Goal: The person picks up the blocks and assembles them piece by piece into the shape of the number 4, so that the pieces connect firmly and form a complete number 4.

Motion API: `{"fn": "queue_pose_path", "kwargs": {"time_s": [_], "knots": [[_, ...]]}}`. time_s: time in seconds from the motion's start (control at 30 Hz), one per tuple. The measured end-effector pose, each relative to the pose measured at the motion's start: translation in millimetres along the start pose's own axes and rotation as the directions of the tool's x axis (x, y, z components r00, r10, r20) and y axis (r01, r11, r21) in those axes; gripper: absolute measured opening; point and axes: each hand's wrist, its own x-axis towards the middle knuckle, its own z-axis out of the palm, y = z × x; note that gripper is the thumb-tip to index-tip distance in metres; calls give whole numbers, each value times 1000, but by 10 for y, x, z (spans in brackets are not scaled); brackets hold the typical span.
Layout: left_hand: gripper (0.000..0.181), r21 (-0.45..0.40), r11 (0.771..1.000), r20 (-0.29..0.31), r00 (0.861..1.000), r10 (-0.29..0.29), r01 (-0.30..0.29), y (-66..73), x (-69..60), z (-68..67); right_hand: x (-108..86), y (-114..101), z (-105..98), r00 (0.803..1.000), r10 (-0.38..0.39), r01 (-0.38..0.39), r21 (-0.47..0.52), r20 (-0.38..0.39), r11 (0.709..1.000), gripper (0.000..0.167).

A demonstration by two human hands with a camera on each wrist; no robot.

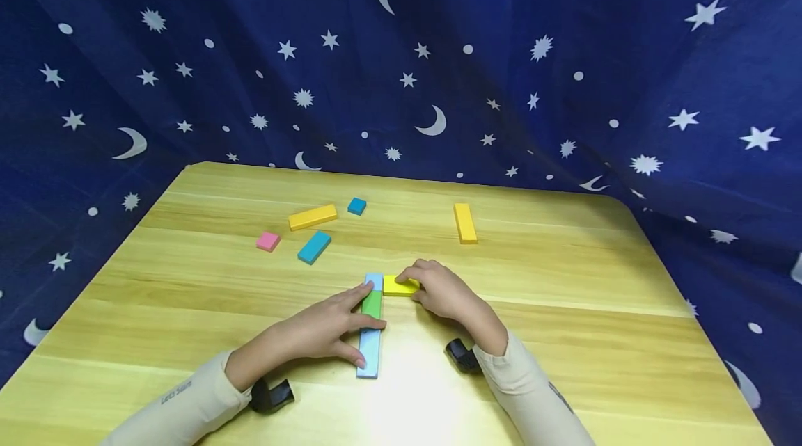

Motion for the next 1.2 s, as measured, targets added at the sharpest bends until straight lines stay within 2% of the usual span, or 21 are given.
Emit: {"fn": "queue_pose_path", "kwargs": {"time_s": [0.67, 1.2], "knots": [[61, -22, 1000, 10, 1000, 6, -6, -28, -25, 11, 9, -31, 29, 1000, 0, 0, -7, -4, 1000, 29], [61, -52, 999, 41, 999, 4, -2, -13, -18, -65, 11, -16, -2, 1000, -6, 6, -3, -3, 1000, 29]]}}
